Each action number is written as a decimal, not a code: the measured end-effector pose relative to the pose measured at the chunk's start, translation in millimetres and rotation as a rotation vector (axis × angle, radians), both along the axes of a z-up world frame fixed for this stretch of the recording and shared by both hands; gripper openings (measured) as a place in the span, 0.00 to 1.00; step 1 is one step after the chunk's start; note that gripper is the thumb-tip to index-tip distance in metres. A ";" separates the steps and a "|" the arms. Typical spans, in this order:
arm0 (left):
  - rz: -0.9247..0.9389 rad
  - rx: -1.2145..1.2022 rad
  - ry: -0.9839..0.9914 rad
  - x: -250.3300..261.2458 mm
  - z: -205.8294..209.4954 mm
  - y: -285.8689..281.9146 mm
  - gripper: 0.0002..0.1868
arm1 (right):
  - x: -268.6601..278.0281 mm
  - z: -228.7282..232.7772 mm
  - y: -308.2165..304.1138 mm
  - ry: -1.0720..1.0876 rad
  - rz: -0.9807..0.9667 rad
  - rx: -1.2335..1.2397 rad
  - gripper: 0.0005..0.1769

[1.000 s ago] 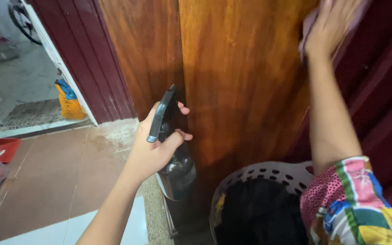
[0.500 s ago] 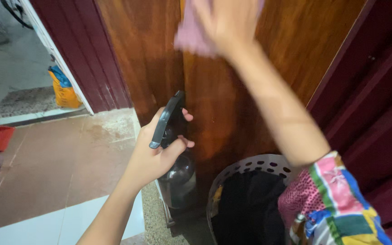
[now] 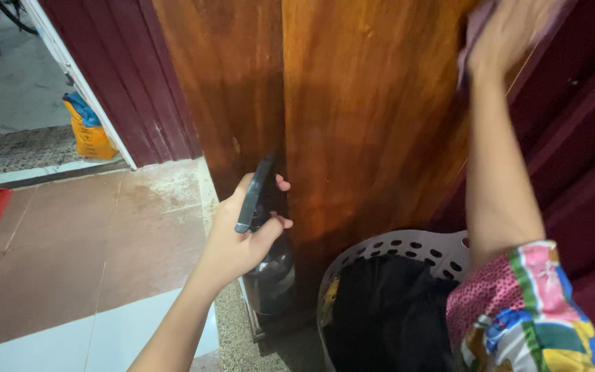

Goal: The person cleans the surface of a wooden wardrobe using a spray bottle and a pink cloth, wiping different sections and edges of the wood.

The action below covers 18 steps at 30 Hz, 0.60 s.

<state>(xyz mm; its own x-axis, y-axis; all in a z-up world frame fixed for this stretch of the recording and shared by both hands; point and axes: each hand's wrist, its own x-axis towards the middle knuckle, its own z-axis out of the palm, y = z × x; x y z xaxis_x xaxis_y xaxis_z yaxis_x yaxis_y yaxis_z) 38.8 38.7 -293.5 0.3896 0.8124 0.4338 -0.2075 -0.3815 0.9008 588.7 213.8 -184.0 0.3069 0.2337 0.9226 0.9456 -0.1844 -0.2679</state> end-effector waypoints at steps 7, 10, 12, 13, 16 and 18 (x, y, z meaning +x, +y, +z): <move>-0.003 -0.001 0.041 0.4 6.1 -19.9 0.24 | -93.7 -120.5 -38.3 0.259 -0.124 -0.070 0.38; 0.026 0.025 0.054 -3.3 6.9 -26.3 0.24 | -148.8 -147.7 -51.7 0.149 -0.074 -0.100 0.43; 0.019 0.011 0.023 -7.3 7.6 -27.4 0.23 | -192.0 -149.1 -56.6 -0.009 0.057 -0.065 0.46; 0.003 -0.005 0.001 -8.9 7.5 -26.9 0.23 | -213.1 -139.6 -55.8 -0.121 0.114 -0.030 0.46; -0.030 -0.042 -0.043 -13.2 5.9 -23.7 0.24 | -278.2 -90.8 -65.1 -0.400 0.263 -0.023 0.44; -0.028 -0.049 -0.045 -13.5 5.3 -20.6 0.24 | -320.6 -45.3 -73.3 -0.492 0.287 -0.167 0.40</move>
<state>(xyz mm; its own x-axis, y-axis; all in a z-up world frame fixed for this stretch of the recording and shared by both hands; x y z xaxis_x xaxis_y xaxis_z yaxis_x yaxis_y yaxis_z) 25.3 18.2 -288.2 0.3933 0.8226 0.4108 -0.2577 -0.3303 0.9080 268.1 140.6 -229.3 -0.2450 0.3981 0.8840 0.9695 0.0952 0.2258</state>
